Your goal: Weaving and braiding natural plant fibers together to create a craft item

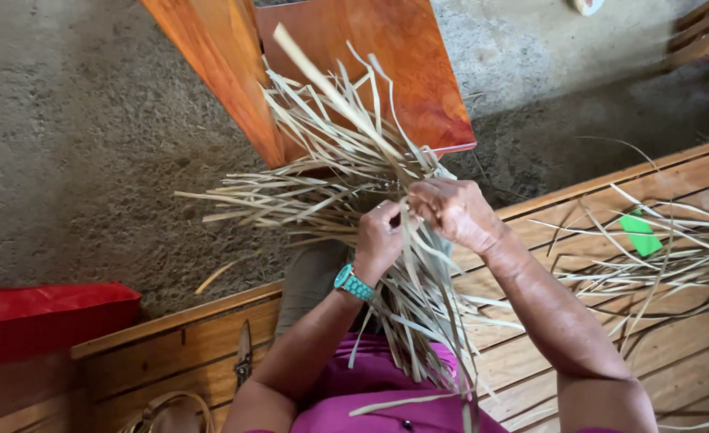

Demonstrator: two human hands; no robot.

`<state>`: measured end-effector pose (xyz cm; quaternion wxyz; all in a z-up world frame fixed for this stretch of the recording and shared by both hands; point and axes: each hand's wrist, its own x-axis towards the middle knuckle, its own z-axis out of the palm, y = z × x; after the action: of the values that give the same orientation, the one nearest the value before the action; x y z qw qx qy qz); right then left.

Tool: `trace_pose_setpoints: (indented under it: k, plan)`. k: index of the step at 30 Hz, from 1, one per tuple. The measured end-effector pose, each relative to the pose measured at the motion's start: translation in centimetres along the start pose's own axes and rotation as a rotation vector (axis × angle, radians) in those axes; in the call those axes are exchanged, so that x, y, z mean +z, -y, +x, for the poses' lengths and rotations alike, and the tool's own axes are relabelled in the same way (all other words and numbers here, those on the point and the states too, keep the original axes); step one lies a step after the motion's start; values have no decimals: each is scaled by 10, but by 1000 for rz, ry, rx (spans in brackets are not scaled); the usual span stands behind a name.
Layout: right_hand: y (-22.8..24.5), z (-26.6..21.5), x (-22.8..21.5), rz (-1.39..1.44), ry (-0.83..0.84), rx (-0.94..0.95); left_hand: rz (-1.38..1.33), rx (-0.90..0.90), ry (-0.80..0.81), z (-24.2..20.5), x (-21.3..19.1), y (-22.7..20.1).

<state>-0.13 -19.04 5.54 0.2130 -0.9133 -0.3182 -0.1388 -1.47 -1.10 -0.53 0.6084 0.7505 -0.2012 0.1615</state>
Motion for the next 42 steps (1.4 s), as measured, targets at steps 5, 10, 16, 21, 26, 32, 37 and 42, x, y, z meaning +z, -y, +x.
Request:
trace_pose_setpoints:
  k: [5,10,16,21,26,32,37,42]
  plan:
    - [15,18,-16,176,32,149,-282,-595,215,2,-4,-7]
    - [26,30,-40,215,-18,286,-263,-508,106,5,-4,-15]
    - [35,28,-36,8,125,158,-38,-45,71,3,-11,-20]
    - [26,30,-44,417,150,216,-155,-17,-17,0,-7,-8]
    - [20,25,-28,402,73,241,-98,-122,60,-4,0,-11]
    - [30,17,-33,374,-48,140,-154,-614,204,12,-12,-18]
    - [41,-15,-28,156,-67,0,-241,-657,238,8,-4,16]
    - [64,-39,-18,-43,-136,-189,-220,-352,293,3,0,39]
